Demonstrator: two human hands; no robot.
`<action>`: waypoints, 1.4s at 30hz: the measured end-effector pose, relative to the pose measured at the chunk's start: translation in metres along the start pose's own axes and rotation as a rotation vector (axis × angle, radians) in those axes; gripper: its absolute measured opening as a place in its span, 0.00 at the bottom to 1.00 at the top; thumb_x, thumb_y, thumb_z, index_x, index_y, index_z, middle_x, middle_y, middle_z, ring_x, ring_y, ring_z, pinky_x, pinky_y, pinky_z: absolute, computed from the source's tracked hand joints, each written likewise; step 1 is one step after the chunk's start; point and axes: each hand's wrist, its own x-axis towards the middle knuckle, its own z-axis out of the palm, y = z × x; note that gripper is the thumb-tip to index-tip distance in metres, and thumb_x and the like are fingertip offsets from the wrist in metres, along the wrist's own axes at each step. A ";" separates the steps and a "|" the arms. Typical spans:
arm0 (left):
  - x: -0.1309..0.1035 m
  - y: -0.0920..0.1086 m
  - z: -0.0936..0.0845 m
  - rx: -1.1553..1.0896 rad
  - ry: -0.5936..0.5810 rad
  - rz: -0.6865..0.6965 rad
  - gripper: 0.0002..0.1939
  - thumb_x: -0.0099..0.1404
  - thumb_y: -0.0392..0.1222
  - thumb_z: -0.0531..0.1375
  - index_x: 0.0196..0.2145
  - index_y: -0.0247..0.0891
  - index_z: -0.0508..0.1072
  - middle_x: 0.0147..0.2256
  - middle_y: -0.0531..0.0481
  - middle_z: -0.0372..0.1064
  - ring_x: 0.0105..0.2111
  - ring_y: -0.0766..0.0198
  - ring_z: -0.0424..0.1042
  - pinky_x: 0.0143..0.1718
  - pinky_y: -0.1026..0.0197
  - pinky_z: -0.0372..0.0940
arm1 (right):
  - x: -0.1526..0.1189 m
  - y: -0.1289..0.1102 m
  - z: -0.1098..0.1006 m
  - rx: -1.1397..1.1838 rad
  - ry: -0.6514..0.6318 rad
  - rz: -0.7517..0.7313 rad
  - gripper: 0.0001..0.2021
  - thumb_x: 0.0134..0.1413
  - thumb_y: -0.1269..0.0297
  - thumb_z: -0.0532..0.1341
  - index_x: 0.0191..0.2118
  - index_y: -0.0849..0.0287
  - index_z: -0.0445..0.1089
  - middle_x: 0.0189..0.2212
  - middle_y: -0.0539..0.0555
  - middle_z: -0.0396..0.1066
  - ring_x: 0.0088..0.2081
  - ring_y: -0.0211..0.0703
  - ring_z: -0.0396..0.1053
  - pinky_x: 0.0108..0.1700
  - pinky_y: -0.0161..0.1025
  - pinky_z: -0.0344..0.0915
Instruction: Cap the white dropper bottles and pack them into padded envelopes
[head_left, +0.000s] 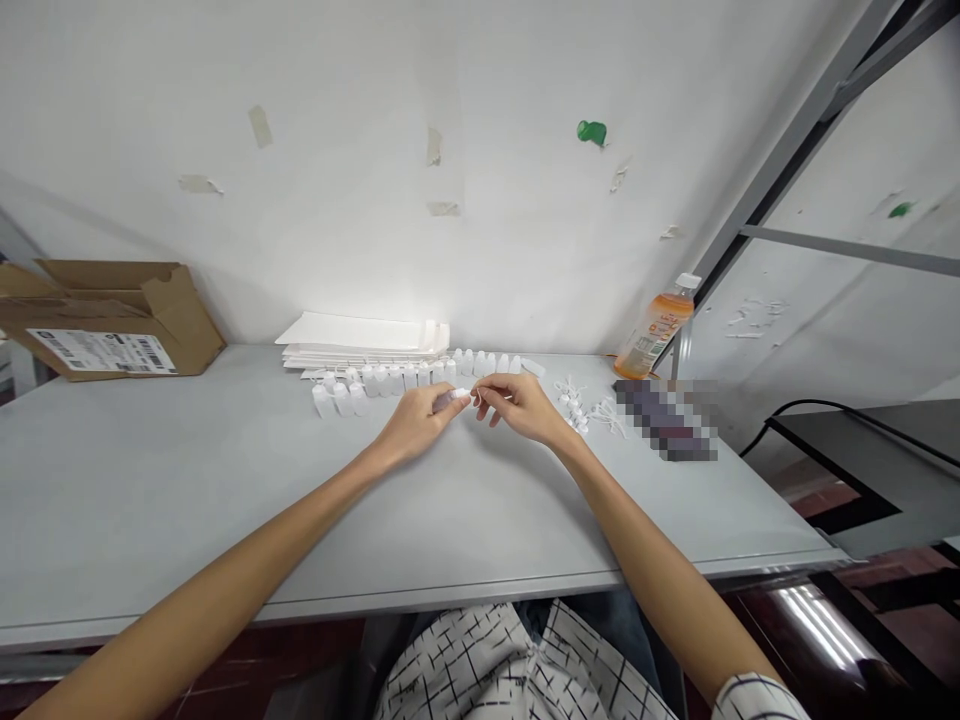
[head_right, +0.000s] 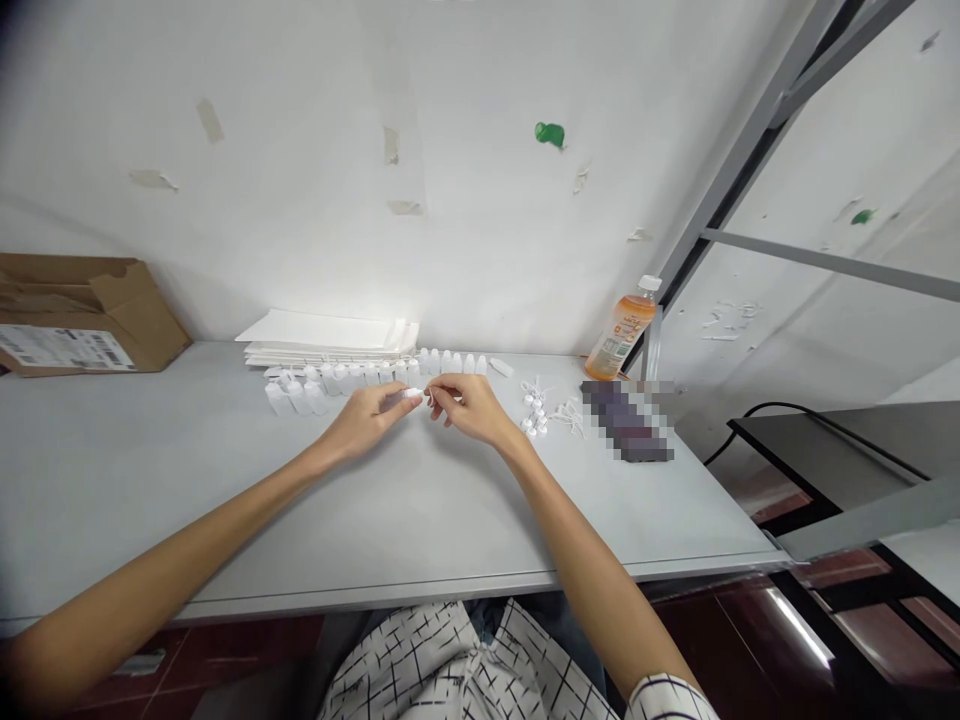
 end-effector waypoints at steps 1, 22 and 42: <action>0.000 0.000 0.000 0.027 0.000 0.010 0.20 0.67 0.55 0.53 0.24 0.38 0.60 0.20 0.57 0.50 0.23 0.67 0.50 0.26 0.63 0.46 | 0.000 0.001 -0.001 -0.013 -0.013 0.001 0.10 0.58 0.66 0.54 0.32 0.62 0.71 0.30 0.54 0.71 0.29 0.38 0.73 0.27 0.34 0.71; 0.006 -0.005 -0.002 0.107 0.035 0.124 0.21 0.66 0.57 0.52 0.26 0.37 0.68 0.22 0.54 0.59 0.24 0.65 0.59 0.26 0.63 0.54 | 0.002 -0.002 -0.004 0.105 0.023 0.058 0.11 0.55 0.62 0.60 0.38 0.63 0.74 0.31 0.54 0.73 0.30 0.40 0.74 0.28 0.37 0.72; 0.019 -0.017 -0.091 0.246 0.890 0.243 0.27 0.74 0.51 0.44 0.27 0.38 0.76 0.28 0.48 0.74 0.31 0.62 0.72 0.35 0.61 0.61 | 0.052 -0.045 0.045 -0.549 -0.108 -0.115 0.08 0.52 0.75 0.58 0.30 0.60 0.73 0.30 0.51 0.75 0.30 0.38 0.71 0.33 0.34 0.61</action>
